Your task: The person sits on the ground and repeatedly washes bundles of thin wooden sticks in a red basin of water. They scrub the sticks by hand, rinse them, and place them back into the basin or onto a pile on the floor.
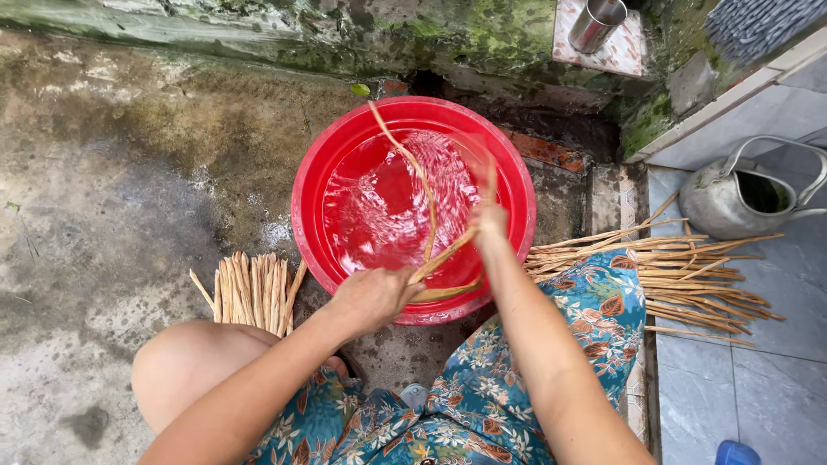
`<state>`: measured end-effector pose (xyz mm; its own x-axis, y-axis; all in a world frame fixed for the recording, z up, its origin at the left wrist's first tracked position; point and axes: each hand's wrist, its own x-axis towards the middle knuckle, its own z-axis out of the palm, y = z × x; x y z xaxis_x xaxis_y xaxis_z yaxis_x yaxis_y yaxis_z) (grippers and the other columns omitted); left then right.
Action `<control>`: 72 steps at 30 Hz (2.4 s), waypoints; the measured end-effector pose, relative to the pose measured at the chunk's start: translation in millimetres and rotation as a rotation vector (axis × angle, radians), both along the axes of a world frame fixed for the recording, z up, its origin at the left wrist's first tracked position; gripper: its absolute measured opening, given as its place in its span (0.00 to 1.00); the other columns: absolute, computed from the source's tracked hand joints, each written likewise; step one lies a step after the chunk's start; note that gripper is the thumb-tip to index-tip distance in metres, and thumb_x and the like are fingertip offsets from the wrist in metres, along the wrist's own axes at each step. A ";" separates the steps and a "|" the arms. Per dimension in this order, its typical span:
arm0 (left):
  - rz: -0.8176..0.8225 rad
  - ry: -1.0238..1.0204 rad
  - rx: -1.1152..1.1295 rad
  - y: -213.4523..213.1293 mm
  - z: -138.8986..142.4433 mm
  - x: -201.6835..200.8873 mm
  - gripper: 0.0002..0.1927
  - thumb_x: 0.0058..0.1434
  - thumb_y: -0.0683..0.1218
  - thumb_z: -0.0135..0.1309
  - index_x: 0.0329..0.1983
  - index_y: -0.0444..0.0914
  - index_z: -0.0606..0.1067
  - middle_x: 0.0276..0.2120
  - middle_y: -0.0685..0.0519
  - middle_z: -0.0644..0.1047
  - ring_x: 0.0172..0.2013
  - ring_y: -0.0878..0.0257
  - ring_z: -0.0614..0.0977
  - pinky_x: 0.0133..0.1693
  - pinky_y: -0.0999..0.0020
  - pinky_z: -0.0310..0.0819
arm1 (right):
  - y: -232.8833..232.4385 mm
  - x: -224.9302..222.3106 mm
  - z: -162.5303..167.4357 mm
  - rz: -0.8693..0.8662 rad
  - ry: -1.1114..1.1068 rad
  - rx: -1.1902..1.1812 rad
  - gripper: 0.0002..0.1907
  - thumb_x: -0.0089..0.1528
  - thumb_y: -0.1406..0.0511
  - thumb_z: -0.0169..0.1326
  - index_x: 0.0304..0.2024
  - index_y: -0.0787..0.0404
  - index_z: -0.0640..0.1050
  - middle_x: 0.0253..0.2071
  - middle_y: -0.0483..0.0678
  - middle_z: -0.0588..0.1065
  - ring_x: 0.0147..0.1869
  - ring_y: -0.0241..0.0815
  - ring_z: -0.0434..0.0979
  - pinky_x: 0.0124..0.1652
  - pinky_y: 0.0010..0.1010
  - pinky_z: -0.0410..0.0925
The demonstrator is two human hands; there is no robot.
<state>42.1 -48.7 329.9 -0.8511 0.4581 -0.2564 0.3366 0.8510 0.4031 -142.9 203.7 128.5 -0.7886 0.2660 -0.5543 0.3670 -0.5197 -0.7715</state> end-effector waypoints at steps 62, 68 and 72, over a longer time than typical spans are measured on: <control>0.783 -0.103 0.600 -91.6 6.0 -34.3 0.15 0.77 0.51 0.44 0.46 0.37 0.77 0.25 0.54 0.71 0.23 0.68 0.67 0.25 0.72 0.62 | -25.5 37.1 41.2 -0.053 -0.166 -0.338 0.36 0.67 0.45 0.38 0.66 0.63 0.56 0.52 0.60 0.67 0.56 0.54 0.68 0.56 0.47 0.68; 0.745 -0.523 0.836 -40.4 -54.1 -33.0 0.10 0.70 0.45 0.46 0.41 0.36 0.75 0.25 0.57 0.73 0.23 0.70 0.69 0.25 0.75 0.63 | -126.9 108.9 113.1 0.783 0.234 -0.676 0.30 0.67 0.50 0.49 0.65 0.56 0.60 0.49 0.65 0.73 0.59 0.57 0.79 0.64 0.43 0.74; 0.826 -0.768 0.895 6.8 -83.9 -6.8 0.14 0.73 0.51 0.44 0.35 0.37 0.71 0.20 0.56 0.67 0.18 0.64 0.62 0.19 0.67 0.55 | -138.2 111.0 96.9 0.531 -0.081 -0.444 0.16 0.66 0.64 0.53 0.54 0.65 0.73 0.35 0.54 0.78 0.31 0.41 0.77 0.28 0.26 0.74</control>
